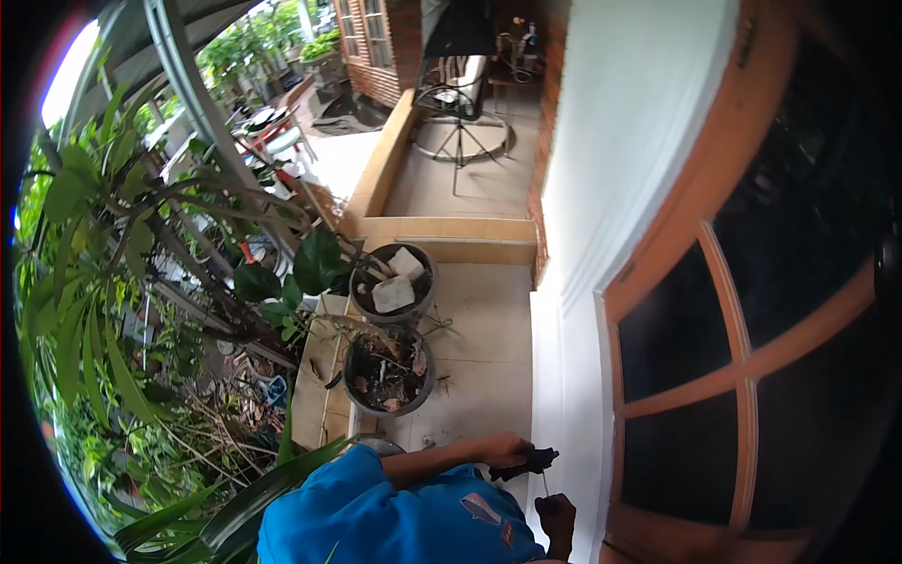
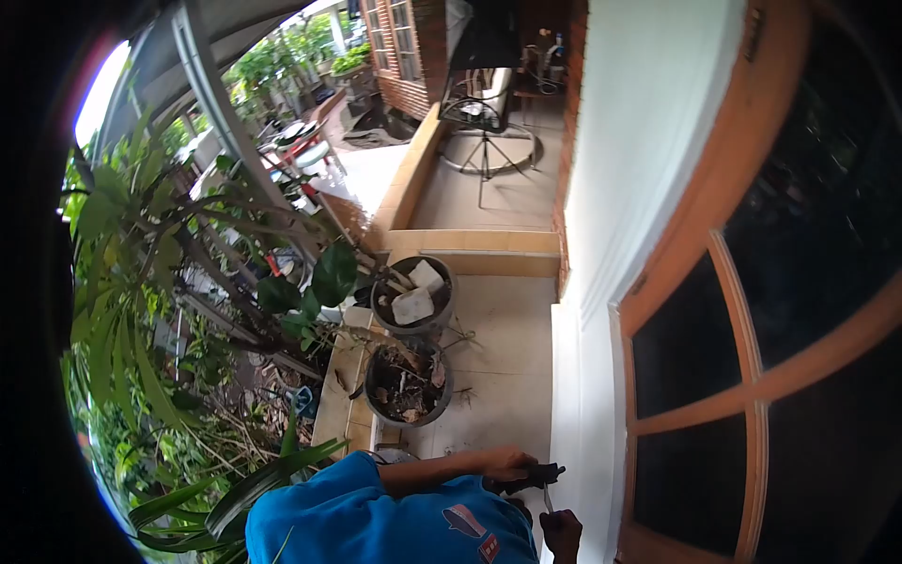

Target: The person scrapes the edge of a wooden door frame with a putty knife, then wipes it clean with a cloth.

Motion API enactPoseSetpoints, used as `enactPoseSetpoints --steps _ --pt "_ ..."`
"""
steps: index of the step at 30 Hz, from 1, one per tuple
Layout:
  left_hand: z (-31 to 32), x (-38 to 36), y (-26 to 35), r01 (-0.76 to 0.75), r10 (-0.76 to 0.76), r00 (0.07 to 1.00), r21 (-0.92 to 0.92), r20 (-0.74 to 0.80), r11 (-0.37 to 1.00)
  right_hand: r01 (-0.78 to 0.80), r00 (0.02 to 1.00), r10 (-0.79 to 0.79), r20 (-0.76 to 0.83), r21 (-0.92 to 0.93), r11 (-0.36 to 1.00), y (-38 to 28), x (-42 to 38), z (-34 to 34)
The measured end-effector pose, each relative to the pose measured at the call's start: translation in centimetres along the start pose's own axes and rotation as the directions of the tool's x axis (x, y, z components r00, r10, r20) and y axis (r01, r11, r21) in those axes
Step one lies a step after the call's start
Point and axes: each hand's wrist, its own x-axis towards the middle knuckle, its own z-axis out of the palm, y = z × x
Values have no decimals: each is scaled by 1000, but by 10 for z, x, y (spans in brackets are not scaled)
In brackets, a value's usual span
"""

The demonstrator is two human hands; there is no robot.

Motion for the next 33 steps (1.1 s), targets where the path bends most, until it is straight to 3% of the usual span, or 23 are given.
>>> enactPoseSetpoints --steps 2,5,8,12,15,19,20,23,24,27,33 --pt "5 10 9 -30 27 998 47 50 998 -83 996 86 -29 101 991 9 -19 1" --pt "16 21 18 -60 50 994 109 97 992 -162 984 152 89 115 980 9 -44 -6" --pt "35 27 22 -57 40 989 119 142 991 -124 991 119 58 96 988 11 -66 -3" --pt "72 39 9 -136 111 975 125 190 983 -310 950 308 57 24 950 14 -90 0" --pt "79 39 24 -146 91 952 174 293 974 -161 987 158 33 151 975 41 -116 12" --pt "77 52 28 -156 49 892 204 450 966 -244 969 249 -5 175 954 37 -134 25" --pt "78 58 21 -214 112 887 183 448 960 -293 954 299 -8 175 940 34 -135 30" --pt "61 77 52 -225 64 838 237 542 945 -459 884 468 -20 165 873 24 -140 51" --pt "58 85 58 -152 -56 812 303 582 941 -511 854 521 -22 163 844 21 -140 58" --pt "57 102 31 -420 218 781 233 585 877 -641 754 656 -32 181 746 11 -133 82" --pt "34 120 29 -389 97 625 201 774 899 -680 536 825 -178 489 547 -26 -124 150"
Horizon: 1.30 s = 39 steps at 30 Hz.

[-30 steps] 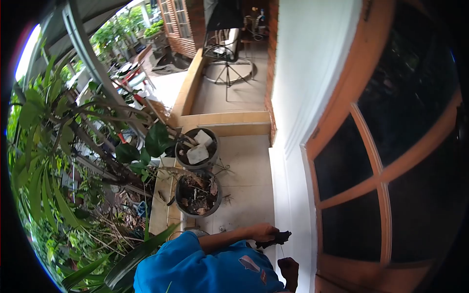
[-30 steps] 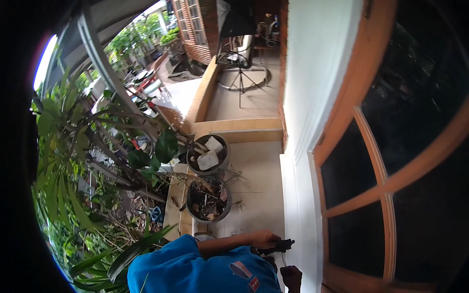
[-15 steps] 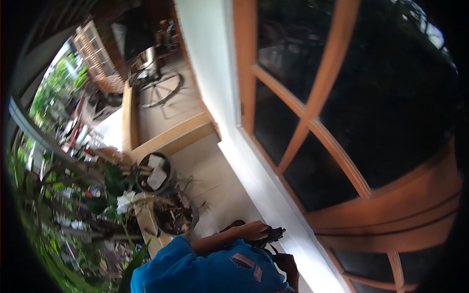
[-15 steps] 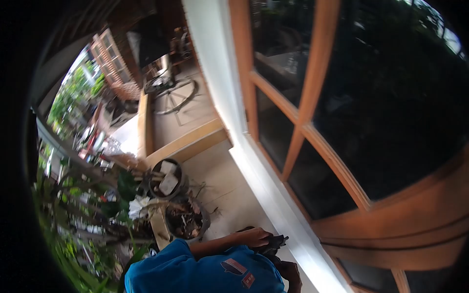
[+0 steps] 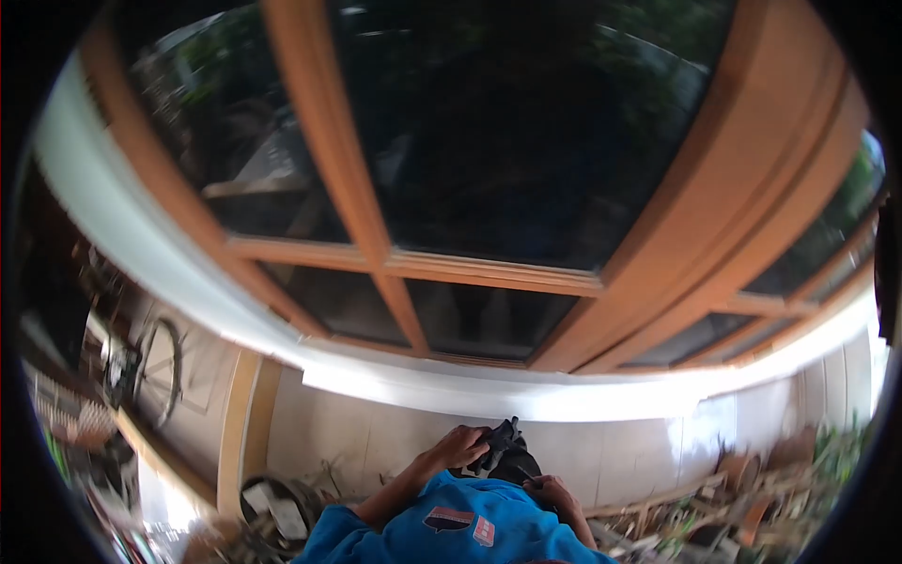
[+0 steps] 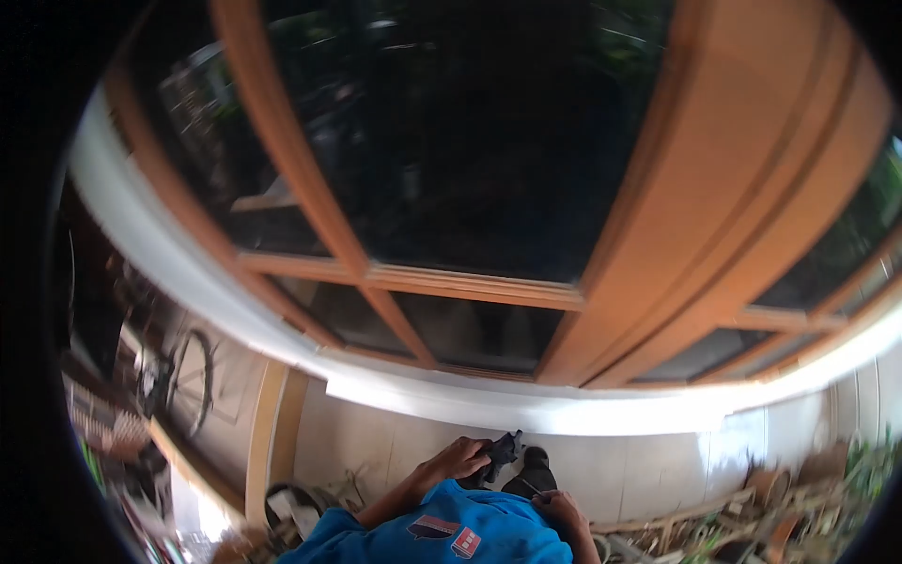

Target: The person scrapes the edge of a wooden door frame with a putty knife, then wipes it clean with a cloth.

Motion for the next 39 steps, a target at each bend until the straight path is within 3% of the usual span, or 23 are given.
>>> enactPoseSetpoints --steps 2,7,14,16,24,28,29,33,37,39 --pt "-1 1 -4 5 -4 994 -7 109 1000 -106 990 116 -79 114 988 -25 -31 4" --pt "4 17 0 -72 71 953 -7 296 997 -91 966 126 -224 160 983 18 -42 51" --pt "23 51 29 -194 188 909 -21 371 981 -258 905 341 -256 308 916 49 -67 83" --pt "34 60 61 -210 195 867 -20 458 978 -268 864 396 -312 381 885 65 -69 103" --pt "93 77 74 -365 270 707 10 654 931 -193 725 527 -444 603 774 75 -93 120" --pt "112 90 99 -556 407 532 -56 743 829 -234 676 575 -461 606 760 95 -92 127" --pt "119 95 107 -419 237 582 37 778 907 -251 670 579 -465 592 766 105 -89 134" --pt "139 110 127 -396 181 539 59 822 916 -224 601 601 -527 611 759 111 -100 136" --pt "148 112 160 -379 189 498 16 846 925 -298 630 691 -354 711 637 119 -98 140" --pt "153 116 159 -402 214 496 4 842 916 -289 628 693 -353 721 630 119 -96 146"
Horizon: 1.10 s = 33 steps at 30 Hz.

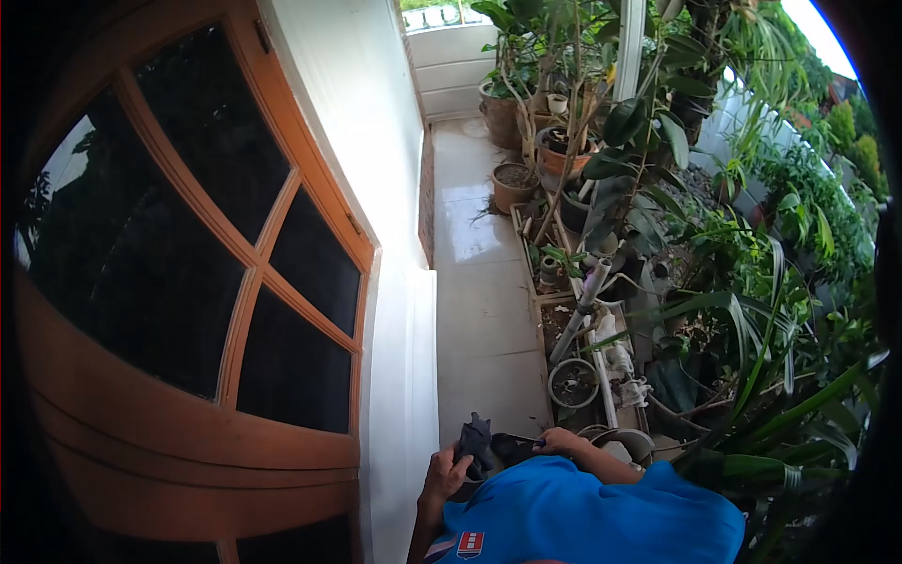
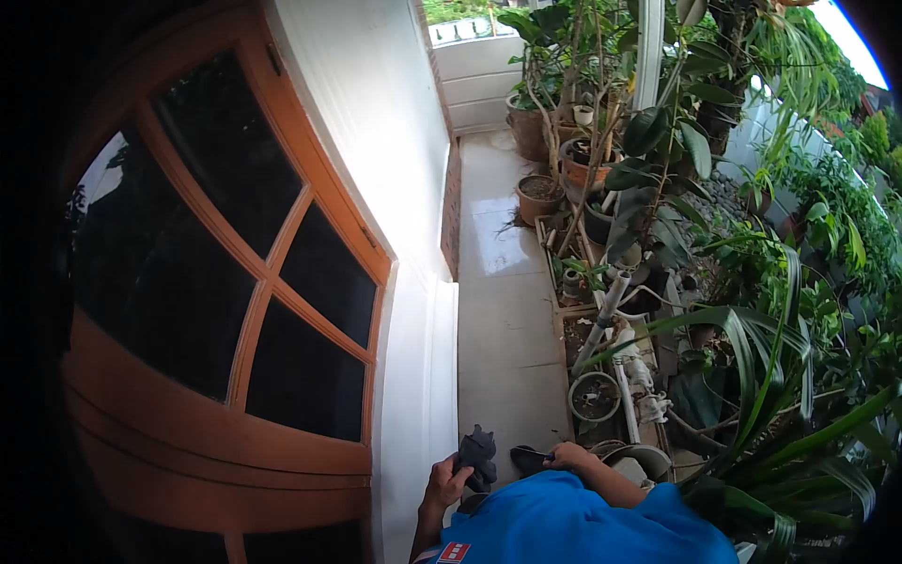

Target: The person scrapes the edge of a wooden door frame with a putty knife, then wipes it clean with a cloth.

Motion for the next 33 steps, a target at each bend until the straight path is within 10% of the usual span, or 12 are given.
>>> enactPoseSetpoints --steps 15,24,33 --pt "-25 -40 13 -60 117 957 -216 264 974 -111 907 234 -350 338 935 -34 -110 133" --pt "16 -55 -31 -116 234 877 -289 419 950 -235 661 555 -505 563 792 -43 -209 254" --pt "59 -73 -14 -126 249 794 -251 555 960 -52 606 540 -584 648 760 -51 -245 266"
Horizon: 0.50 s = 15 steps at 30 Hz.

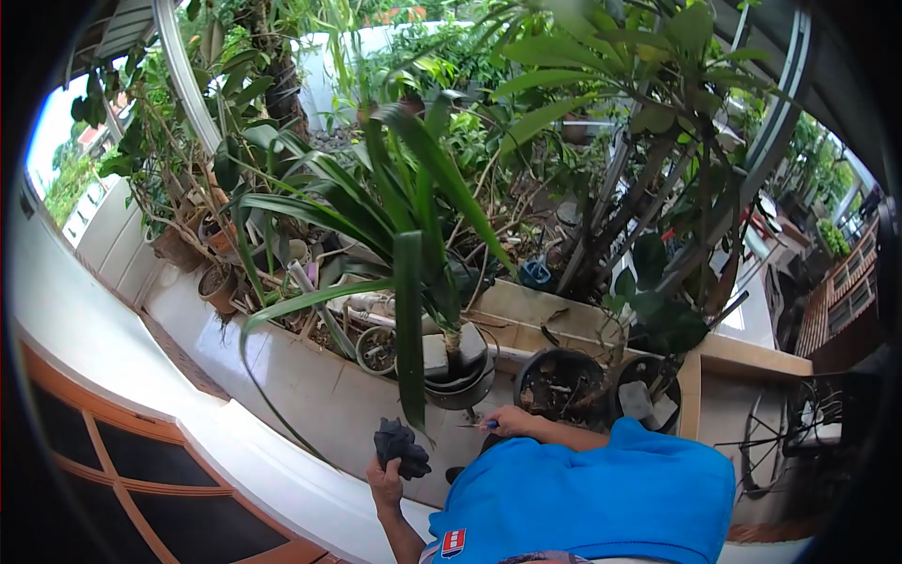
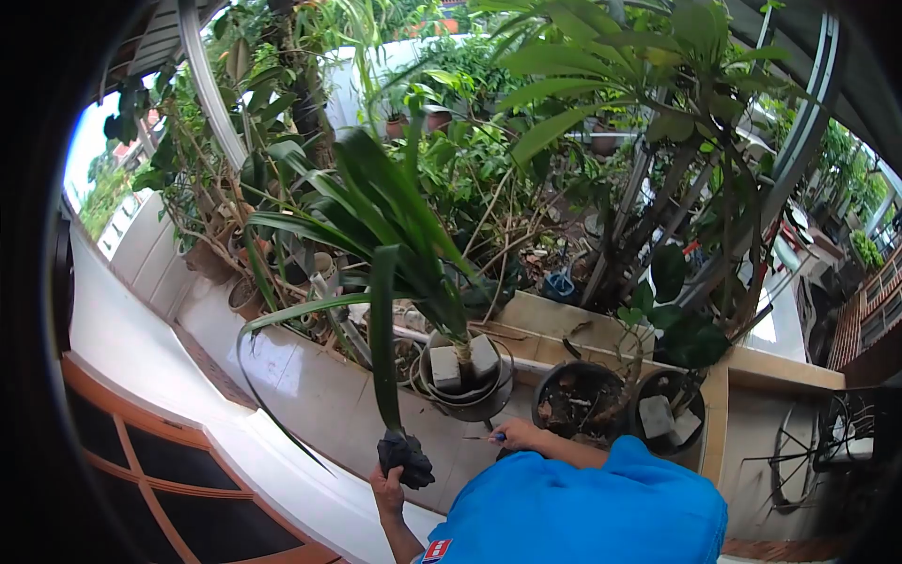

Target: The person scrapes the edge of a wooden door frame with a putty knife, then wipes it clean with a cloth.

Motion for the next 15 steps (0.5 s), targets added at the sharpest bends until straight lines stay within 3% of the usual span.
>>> enactPoseSetpoints --steps 2,7,10,11,15 --pt "12 -5 2 21 -21 1000 10 17 1000 6 1000 -5 6 -42 999 12 2 5" --pt "45 -6 -19 48 -52 998 73 46 996 16 998 -19 57 57 998 36 -18 -12" --pt "73 -7 -30 10 -17 999 176 37 984 0 999 4 -33 122 992 62 -35 -17" --pt "80 0 -35 154 -172 981 176 92 972 -10 997 20 -68 144 990 71 -41 -20" --pt "130 6 -22 85 -134 962 203 240 975 -65 991 83 -107 161 985 90 -60 -36"
